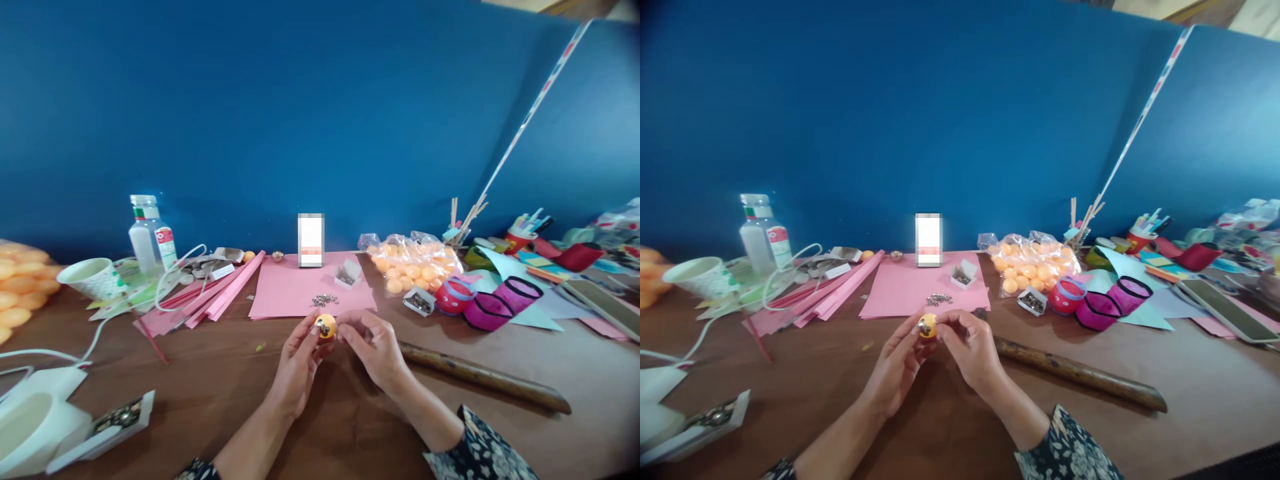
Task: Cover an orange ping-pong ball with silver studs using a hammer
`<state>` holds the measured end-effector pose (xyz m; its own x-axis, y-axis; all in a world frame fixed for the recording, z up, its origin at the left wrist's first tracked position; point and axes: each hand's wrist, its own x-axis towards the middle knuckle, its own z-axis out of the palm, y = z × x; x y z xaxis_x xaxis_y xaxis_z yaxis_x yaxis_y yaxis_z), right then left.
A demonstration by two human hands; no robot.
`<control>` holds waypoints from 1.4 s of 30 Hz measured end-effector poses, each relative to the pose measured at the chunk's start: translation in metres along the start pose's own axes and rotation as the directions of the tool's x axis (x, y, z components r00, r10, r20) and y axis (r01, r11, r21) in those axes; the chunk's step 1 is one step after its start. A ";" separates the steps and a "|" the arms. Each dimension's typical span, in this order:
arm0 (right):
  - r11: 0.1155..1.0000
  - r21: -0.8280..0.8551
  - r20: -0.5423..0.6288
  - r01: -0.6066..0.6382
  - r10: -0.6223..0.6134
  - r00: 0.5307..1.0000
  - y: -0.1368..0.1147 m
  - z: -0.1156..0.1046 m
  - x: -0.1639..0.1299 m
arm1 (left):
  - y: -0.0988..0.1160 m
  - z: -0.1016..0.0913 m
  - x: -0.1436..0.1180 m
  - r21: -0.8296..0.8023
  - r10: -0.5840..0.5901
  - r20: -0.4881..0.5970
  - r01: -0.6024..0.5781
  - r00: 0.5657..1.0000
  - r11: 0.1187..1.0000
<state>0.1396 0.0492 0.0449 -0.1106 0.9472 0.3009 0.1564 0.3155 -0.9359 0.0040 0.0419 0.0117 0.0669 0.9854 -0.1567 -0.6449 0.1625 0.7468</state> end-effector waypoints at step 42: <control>0.979 0.143 0.119 -0.148 0.131 0.984 0.006 0.004 0.002 | 0.001 0.004 -0.002 0.031 0.062 -0.017 -0.061 0.998 0.998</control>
<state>0.1366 0.0527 0.0388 -0.2048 0.9670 0.1515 0.0292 0.1608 -0.9866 0.0059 0.0405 0.0155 0.0141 0.9926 -0.1208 -0.6242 0.1031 0.7744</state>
